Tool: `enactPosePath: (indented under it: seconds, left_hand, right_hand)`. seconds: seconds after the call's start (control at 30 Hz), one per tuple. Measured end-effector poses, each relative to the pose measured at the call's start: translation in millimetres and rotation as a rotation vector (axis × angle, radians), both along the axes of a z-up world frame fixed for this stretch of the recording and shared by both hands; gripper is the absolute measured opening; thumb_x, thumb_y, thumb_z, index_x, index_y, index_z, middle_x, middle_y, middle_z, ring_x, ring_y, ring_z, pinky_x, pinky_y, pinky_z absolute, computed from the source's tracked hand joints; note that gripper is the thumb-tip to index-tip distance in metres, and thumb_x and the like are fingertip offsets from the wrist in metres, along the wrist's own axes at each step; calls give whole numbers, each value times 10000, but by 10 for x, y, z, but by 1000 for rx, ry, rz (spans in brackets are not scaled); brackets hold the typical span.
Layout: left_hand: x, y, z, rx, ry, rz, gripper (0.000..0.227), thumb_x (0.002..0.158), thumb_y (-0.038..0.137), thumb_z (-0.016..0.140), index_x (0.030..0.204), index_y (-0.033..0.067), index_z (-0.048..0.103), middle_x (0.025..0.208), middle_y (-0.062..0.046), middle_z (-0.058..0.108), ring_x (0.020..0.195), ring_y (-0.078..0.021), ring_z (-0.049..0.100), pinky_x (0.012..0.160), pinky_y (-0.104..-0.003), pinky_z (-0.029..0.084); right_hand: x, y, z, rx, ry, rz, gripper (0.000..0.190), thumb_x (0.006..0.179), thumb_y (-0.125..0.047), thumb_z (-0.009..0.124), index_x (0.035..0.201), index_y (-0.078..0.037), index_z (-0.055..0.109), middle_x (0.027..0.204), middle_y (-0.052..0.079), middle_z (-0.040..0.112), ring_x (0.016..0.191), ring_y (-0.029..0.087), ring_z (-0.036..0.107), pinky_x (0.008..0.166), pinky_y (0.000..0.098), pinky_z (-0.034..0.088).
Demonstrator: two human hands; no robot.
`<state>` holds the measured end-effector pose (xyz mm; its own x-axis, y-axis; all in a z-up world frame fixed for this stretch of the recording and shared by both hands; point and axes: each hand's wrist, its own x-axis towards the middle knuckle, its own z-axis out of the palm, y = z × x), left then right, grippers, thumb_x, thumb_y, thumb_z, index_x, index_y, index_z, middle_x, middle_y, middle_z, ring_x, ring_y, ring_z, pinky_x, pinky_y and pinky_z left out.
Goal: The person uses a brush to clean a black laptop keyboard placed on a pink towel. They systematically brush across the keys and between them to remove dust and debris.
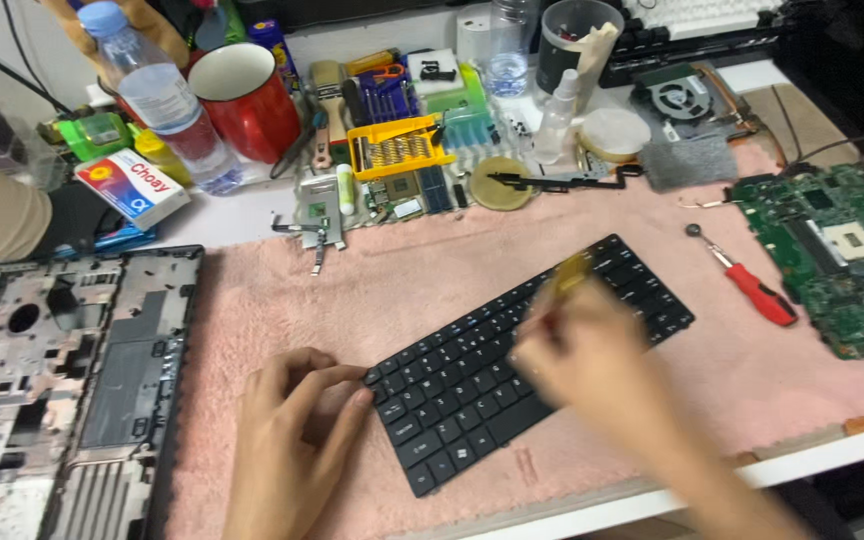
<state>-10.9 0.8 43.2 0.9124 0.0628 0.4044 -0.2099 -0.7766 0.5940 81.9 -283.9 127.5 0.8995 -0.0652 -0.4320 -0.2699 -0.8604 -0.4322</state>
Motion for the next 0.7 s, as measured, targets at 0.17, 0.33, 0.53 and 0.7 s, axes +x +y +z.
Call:
enactPosePath:
  seconds: [0.17, 0.33, 0.53, 0.7]
  left_hand:
    - [21, 128, -197, 48, -8, -31, 291, 918, 332, 857, 1200, 266, 889, 1268, -27, 726, 1208, -228, 724, 1094, -434, 504]
    - [78, 145, -318, 52, -51, -28, 259, 927, 320, 869, 1167, 226, 891, 1281, -72, 752, 1196, -237, 747, 1112, -420, 524]
    - [63, 98, -276, 90, -73, 35, 252, 933, 352, 863, 1159, 251, 908, 1239, -28, 738, 1145, -204, 765, 1100, -449, 550]
    - [31, 38, -167, 81, -20, 22, 205, 969, 376, 830, 1124, 256, 892, 1239, -39, 735, 1152, -273, 723, 1084, -468, 494]
  right_hand:
    - [-598, 702, -315, 523, -153, 487, 266, 1004, -309, 631, 1222, -190, 723, 1284, 23, 664, 1074, 228, 749, 972, 378, 567]
    - [-573, 516, -520, 737, -401, 732, 259, 1000, -178, 622, 1208, -24, 623, 1293, 204, 638, 1244, 360, 697, 1112, 444, 520]
    - [-136, -324, 104, 151, 81, 116, 150, 1111, -298, 662, 1102, -169, 737, 1261, -39, 724, 952, 85, 738, 877, 206, 695]
    - [109, -921, -643, 80, -805, 249, 140, 960, -152, 732, 999, -52, 642, 960, 130, 673, 794, 323, 714, 785, 480, 555]
